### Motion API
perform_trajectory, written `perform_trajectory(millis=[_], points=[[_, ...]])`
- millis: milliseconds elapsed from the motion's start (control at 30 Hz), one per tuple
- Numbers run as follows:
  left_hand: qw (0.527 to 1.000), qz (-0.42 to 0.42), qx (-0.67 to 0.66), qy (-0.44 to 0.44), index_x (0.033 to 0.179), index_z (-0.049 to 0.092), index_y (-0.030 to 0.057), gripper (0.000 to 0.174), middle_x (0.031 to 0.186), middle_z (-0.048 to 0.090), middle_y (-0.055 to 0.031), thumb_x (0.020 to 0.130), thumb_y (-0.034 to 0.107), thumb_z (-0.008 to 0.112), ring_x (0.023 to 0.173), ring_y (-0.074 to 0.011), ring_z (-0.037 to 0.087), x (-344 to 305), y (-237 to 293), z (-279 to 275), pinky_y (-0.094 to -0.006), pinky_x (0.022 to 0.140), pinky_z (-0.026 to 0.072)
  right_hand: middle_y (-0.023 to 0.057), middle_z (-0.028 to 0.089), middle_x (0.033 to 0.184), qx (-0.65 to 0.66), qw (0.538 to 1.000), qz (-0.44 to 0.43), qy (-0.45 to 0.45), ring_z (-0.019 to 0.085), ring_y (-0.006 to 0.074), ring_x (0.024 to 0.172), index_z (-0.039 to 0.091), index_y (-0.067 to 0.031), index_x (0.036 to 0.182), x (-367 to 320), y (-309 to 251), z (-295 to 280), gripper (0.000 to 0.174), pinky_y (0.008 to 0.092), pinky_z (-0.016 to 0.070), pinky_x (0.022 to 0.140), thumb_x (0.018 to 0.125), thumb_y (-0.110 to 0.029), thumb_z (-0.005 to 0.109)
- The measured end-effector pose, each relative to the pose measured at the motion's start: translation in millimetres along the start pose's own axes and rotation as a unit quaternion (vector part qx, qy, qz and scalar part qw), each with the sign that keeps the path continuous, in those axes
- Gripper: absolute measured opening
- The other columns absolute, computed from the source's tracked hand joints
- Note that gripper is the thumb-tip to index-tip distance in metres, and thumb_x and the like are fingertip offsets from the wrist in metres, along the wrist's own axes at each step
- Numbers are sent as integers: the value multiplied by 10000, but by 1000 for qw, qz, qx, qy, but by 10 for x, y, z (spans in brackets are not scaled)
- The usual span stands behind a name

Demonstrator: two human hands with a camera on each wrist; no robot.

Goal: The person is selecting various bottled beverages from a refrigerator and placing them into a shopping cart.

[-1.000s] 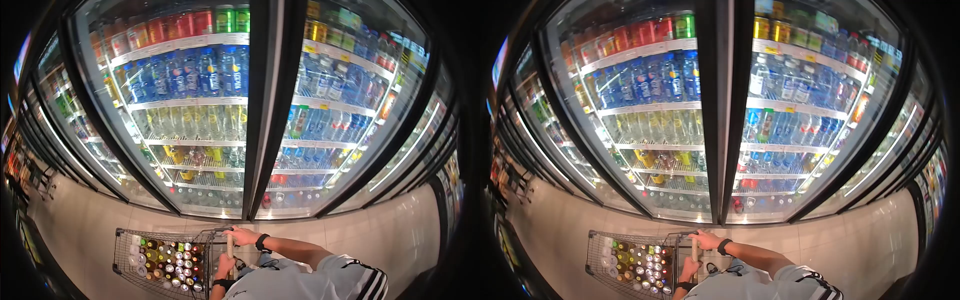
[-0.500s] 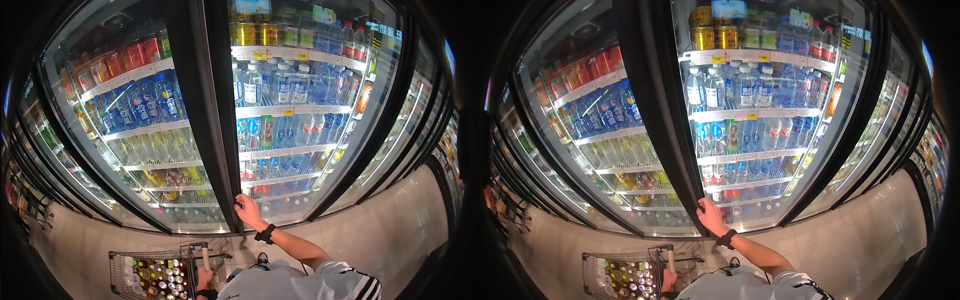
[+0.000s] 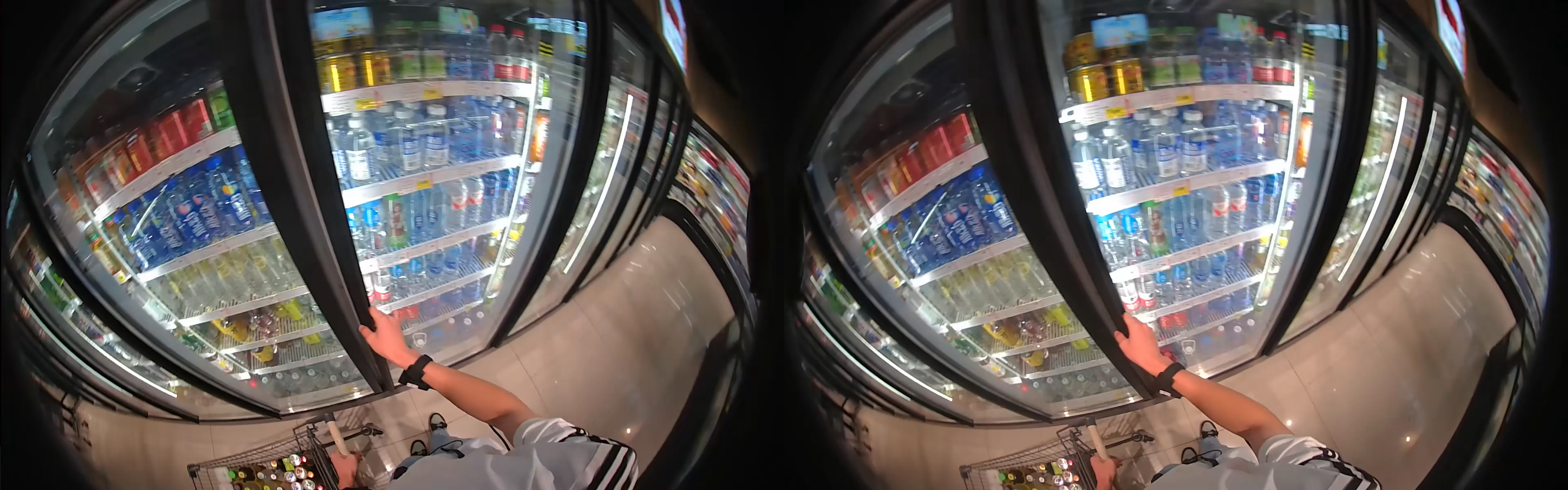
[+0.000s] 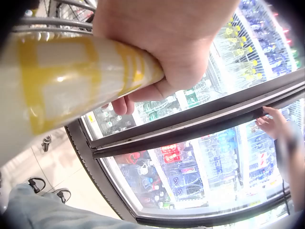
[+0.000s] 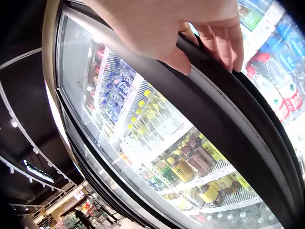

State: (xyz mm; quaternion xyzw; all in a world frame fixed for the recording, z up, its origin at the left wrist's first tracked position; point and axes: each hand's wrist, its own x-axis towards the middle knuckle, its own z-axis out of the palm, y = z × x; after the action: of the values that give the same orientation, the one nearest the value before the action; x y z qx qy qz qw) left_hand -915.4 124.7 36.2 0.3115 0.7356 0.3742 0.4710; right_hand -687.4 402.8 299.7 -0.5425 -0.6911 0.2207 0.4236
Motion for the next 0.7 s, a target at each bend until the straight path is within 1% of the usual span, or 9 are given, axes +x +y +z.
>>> perform_trajectory(millis=[33,67,100,200,267,467,533,600,700], points=[[1000,2,-27,14,810,600,-126,128,652,659,-171,705,-70,553,589,-243,675,-4,-40,-1,-367,555,543,302,650,1072,12,1000,-10,10,621,474,1004,560,56,1192,-20,75,45,438,516,510,861,852,-185,697],[996,44,-61,41,667,638,-131,135,601,652,-192,706,-36,552,496,-255,658,38,-134,28,-347,495,551,296,656,1050,13,1000,-9,6,625,476,982,563,49,1187,-15,99,37,414,526,508,844,860,-173,687],[997,45,-54,28,667,638,-131,135,601,652,-192,706,-36,552,496,-255,658,46,-135,24,-347,495,551,248,624,810,38,996,-53,52,619,466,814,548,20,1047,-3,127,62,302,513,468,690,860,-171,690],[996,49,-62,50,672,628,-127,131,592,646,-186,699,-37,537,502,-253,660,-43,-79,48,-338,495,548,261,640,827,12,999,-38,32,631,467,839,571,34,1096,50,122,60,348,524,480,710,866,-201,687],[995,83,-18,43,675,622,-124,115,588,642,-187,689,-38,547,504,-251,658,-17,-113,41,-332,496,545,274,674,991,-45,998,-29,38,640,464,947,582,29,1213,61,60,66,438,533,515,821,862,-206,694],[995,80,37,47,688,668,-97,112,606,667,-154,671,2,617,529,-208,658,64,-304,34,-305,525,523,276,687,957,-60,997,17,40,661,448,905,609,22,1238,60,96,196,490,510,531,820,825,-222,704],[996,71,34,50,683,668,-97,110,602,665,-153,673,1,617,530,-205,659,55,-260,53,-302,525,523,246,691,851,-57,996,-2,71,669,428,814,637,-14,1182,115,199,250,433,505,525,736,807,-221,704],[999,45,21,13,740,629,-51,121,637,655,-125,672,45,658,566,-226,636,16,-184,38,-379,573,506,254,692,887,-57,998,13,38,670,430,844,637,1,1191,118,98,141,451,505,530,761,806,-226,702],[998,47,31,37,769,628,-47,122,640,655,-120,683,34,658,564,-220,636,-18,-158,51,-377,564,505,243,697,882,-42,999,25,11,670,427,837,658,4,1155,-22,34,91,433,506,534,758,792,-228,695]])
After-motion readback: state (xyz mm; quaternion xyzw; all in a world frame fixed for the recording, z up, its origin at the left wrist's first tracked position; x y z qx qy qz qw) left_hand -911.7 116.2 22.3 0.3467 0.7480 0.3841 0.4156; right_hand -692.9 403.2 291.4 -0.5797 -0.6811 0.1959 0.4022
